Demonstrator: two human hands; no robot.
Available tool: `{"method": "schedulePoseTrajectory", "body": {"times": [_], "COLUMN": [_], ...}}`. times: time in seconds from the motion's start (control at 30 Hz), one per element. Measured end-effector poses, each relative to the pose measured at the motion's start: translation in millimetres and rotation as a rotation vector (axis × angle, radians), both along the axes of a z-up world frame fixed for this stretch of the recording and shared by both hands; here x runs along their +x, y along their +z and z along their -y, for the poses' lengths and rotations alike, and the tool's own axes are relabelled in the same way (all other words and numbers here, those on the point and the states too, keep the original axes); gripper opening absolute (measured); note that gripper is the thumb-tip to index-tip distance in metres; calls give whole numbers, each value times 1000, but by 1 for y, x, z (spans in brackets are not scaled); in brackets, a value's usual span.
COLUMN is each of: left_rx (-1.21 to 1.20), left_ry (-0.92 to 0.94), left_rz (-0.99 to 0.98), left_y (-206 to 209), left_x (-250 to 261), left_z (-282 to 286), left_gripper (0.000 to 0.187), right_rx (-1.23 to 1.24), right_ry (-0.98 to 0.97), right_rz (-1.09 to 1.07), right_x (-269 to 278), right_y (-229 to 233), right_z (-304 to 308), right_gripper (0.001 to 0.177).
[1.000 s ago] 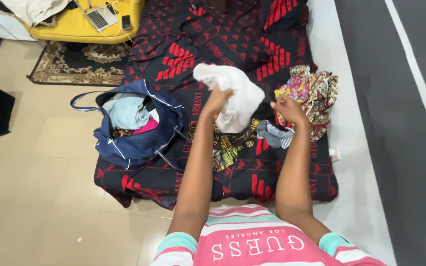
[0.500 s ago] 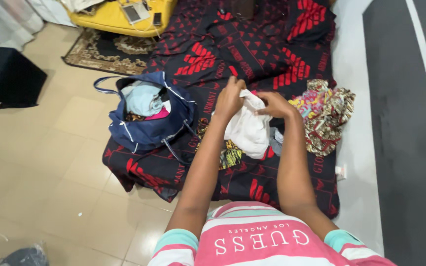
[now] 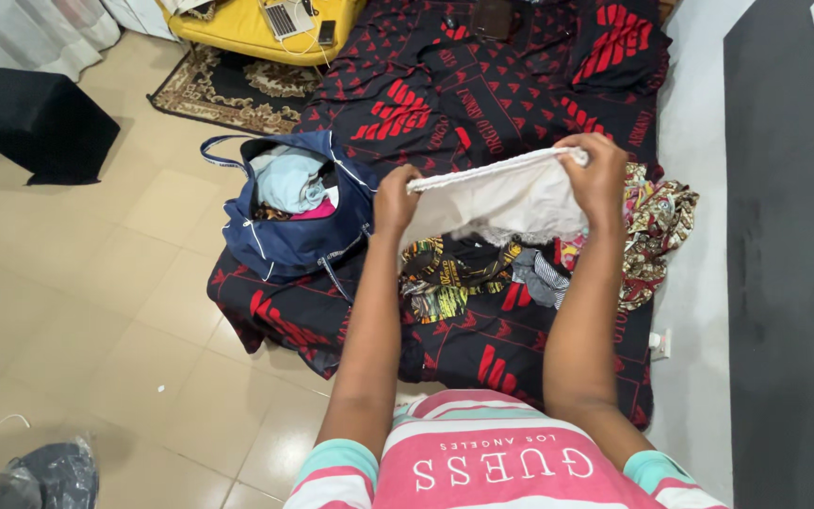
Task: The person folds several items of clothing, including jeans and shirts, and places them into a blue bag on a bed.
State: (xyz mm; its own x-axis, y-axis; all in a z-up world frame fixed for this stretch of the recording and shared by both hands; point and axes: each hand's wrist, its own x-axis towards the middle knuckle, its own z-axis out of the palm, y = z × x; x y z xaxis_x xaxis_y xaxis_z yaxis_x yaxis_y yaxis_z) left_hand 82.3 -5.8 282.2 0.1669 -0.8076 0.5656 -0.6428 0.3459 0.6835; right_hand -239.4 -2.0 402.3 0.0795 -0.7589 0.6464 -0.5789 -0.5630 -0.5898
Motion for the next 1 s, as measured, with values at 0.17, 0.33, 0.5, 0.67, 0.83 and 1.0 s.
{"method": "schedulePoseTrajectory", "body": {"times": [0.17, 0.33, 0.5, 0.67, 0.83, 1.0], "left_rx": [92, 168, 256, -57, -173, -359], "left_ry": [-153, -193, -221, -94, -20, -43], "left_rz": [35, -17, -29, 169, 32, 90], "left_y": [17, 56, 93, 108, 145, 117], "left_x": [33, 42, 59, 56, 43, 46], "left_z": [14, 12, 7, 20, 10, 20], "left_gripper": [33, 35, 37, 26, 21, 22], "right_rx": [119, 343, 501, 257, -311, 0], "right_ry": [-160, 156, 442, -42, -206, 44], "right_rz": [25, 199, 343, 257, 112, 277], "right_x": [-31, -61, -89, -77, -66, -84], "right_y": [-21, -28, -11, -16, 0, -32], "right_z": [11, 11, 0, 24, 35, 48], "right_gripper": [19, 19, 27, 19, 18, 16]}}
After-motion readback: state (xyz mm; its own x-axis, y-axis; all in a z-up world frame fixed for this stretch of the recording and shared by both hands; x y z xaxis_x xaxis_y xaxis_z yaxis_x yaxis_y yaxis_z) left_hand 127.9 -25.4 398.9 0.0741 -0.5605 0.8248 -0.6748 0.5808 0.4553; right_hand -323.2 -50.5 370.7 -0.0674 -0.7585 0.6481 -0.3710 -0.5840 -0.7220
